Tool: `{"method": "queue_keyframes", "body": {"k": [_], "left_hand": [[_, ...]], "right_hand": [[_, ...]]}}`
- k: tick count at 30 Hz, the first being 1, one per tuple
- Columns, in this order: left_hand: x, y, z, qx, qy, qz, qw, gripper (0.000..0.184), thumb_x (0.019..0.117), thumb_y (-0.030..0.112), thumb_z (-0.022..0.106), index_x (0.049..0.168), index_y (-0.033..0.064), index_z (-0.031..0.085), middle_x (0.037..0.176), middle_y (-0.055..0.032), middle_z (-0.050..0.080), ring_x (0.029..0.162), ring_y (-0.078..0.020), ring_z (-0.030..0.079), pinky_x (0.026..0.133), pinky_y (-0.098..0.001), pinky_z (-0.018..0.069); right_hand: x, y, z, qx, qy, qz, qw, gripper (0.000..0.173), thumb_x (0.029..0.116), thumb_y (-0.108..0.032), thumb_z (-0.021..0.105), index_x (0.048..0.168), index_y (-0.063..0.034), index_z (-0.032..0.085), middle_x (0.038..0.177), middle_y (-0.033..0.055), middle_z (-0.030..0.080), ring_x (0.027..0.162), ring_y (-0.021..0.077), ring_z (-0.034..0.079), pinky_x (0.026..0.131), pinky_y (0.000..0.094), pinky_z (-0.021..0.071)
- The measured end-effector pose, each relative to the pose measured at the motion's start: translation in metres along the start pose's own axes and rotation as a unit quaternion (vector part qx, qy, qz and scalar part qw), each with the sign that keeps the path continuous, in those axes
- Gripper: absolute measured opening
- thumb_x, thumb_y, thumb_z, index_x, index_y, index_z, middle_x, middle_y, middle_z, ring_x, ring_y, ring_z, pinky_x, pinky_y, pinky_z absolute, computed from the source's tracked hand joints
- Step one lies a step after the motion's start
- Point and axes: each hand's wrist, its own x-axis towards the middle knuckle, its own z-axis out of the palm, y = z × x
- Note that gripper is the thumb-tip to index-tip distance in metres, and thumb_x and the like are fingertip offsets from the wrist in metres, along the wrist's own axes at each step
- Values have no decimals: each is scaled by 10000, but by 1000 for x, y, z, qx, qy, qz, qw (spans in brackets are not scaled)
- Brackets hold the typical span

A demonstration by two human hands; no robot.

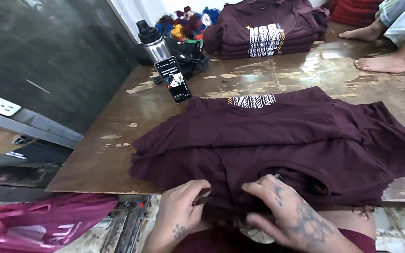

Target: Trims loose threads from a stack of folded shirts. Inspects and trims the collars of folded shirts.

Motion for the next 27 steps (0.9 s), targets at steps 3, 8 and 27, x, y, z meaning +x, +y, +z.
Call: {"method": "queue_keyframes", "body": {"k": [3,8,27], "left_hand": [[-5,-11,2,-123,86,-49,987,365,1093,401,439,959,91,577,718,21,547,628,36,530,593,-130,454],[-7,-12,3,-8,5,23,1000,296,961,286,584,1061,61,749,852,-102,755,724,-223,737,614,-407,587],[-3,-20,4,-90,56,-116,988,381,1051,279,484,824,8,628,629,-11,536,567,-4,468,547,-164,383]], "right_hand": [[8,18,7,46,18,-37,998,414,976,-79,493,1370,19,573,671,70,599,559,182,571,556,303,519],[6,26,0,106,-16,-45,993,374,1076,-289,490,1332,-51,623,913,119,682,801,187,644,762,282,547],[29,19,0,15,-83,-5,996,338,883,-68,578,1158,53,734,820,143,740,653,231,680,655,345,570]]}}
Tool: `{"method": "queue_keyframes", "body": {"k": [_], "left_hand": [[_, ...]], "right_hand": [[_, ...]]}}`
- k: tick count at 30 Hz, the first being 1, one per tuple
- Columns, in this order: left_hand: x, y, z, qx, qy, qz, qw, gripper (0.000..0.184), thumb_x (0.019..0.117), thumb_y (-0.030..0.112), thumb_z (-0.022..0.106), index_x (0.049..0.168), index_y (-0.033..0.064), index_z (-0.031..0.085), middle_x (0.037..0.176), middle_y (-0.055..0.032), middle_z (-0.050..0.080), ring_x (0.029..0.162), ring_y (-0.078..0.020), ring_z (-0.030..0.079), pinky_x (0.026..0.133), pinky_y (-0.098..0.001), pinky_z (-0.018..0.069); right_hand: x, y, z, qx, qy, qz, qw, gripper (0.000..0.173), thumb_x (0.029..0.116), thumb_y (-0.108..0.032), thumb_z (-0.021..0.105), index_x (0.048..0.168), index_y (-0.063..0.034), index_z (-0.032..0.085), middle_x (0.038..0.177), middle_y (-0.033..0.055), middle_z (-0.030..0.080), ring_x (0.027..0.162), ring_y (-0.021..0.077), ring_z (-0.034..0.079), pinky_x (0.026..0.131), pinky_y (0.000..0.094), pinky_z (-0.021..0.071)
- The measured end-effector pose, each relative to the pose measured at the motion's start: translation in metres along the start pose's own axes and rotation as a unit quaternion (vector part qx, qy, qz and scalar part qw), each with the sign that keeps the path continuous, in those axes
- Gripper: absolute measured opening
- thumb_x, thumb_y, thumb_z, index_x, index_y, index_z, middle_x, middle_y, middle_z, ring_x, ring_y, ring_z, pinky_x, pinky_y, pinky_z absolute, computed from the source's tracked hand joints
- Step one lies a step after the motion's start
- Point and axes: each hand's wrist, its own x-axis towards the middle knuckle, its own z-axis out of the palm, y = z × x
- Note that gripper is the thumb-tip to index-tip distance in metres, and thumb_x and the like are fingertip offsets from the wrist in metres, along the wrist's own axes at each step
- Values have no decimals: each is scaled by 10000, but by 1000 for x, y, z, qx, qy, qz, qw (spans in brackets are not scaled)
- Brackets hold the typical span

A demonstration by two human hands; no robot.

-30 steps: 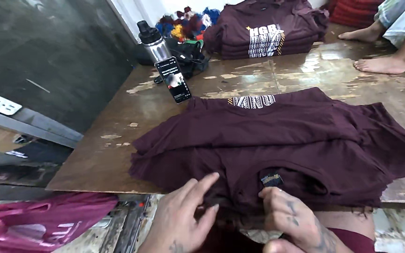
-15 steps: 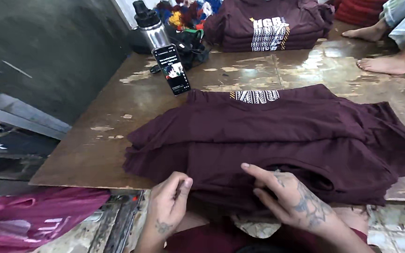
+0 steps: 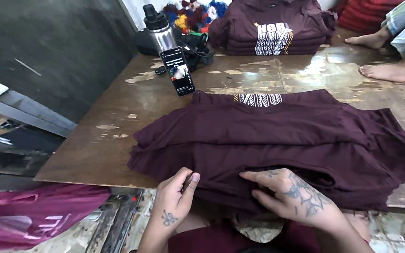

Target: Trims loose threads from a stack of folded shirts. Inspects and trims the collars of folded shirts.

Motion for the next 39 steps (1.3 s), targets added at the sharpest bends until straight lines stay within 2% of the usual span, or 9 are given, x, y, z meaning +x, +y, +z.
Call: {"method": "queue_keyframes", "body": {"k": [5,9,15,18,23,25,32,35,39], "left_hand": [[0,-1,0,7,-3,-1,1000,369,1041,277,500,824,14,641,628,-13,548,563,-20,485,540,-186,401],[0,3,1,45,-3,-6,999,339,1020,267,525,827,25,662,636,-38,583,552,-85,532,532,-261,443],[-1,1,-2,-25,16,-1,1000,346,1021,294,545,840,19,653,630,-7,556,557,-4,491,536,-167,417],[-18,-17,-4,-53,-8,53,997,381,968,472,640,1058,106,691,692,21,570,579,33,498,539,-122,428],[-25,-12,-5,26,79,129,988,217,1050,265,518,1044,118,679,886,-27,702,808,-12,646,744,-135,518],[-12,4,-6,43,123,143,981,216,1064,241,471,1084,105,638,876,-38,677,749,-15,628,692,-126,511],[113,13,-8,203,12,-16,979,300,1050,142,507,1266,19,676,1082,-251,722,991,-453,707,835,-652,528],[155,-44,1,188,-120,-212,952,431,1114,260,365,1498,133,515,1410,-217,599,1332,-429,542,1101,-667,354],[148,-61,-2,196,34,-228,953,421,1104,243,389,1435,45,556,1379,-266,598,1326,-467,526,1081,-703,329]], "right_hand": [[-6,7,5,-8,0,-24,1000,294,942,-178,628,1184,-78,760,923,91,776,749,196,733,698,334,597],[0,3,27,-113,64,-80,988,172,925,-198,622,842,-118,750,581,24,589,490,182,594,438,342,477],[-45,-21,-3,22,150,-60,987,233,1053,-272,568,901,-118,655,851,56,545,849,123,563,812,192,479],[-71,-39,-50,57,138,-55,987,226,1041,-242,595,924,-53,639,832,98,551,876,147,587,955,242,452],[-130,33,-103,-224,64,137,963,374,891,-298,696,991,60,734,1055,299,701,1061,499,665,956,626,492],[-136,48,-117,-252,58,109,960,255,928,-165,566,916,24,736,1003,235,738,1037,453,695,973,621,479],[-48,120,-152,-356,105,181,911,227,923,-31,599,1093,-9,748,1071,291,697,1049,528,651,897,715,458],[-35,185,-137,-198,74,383,899,378,1069,-177,470,1407,-86,613,1440,275,545,1337,466,520,1099,645,382],[-65,191,-139,-180,236,311,903,419,1053,-260,552,1374,2,612,1347,303,598,1223,456,604,1048,584,462]]}}
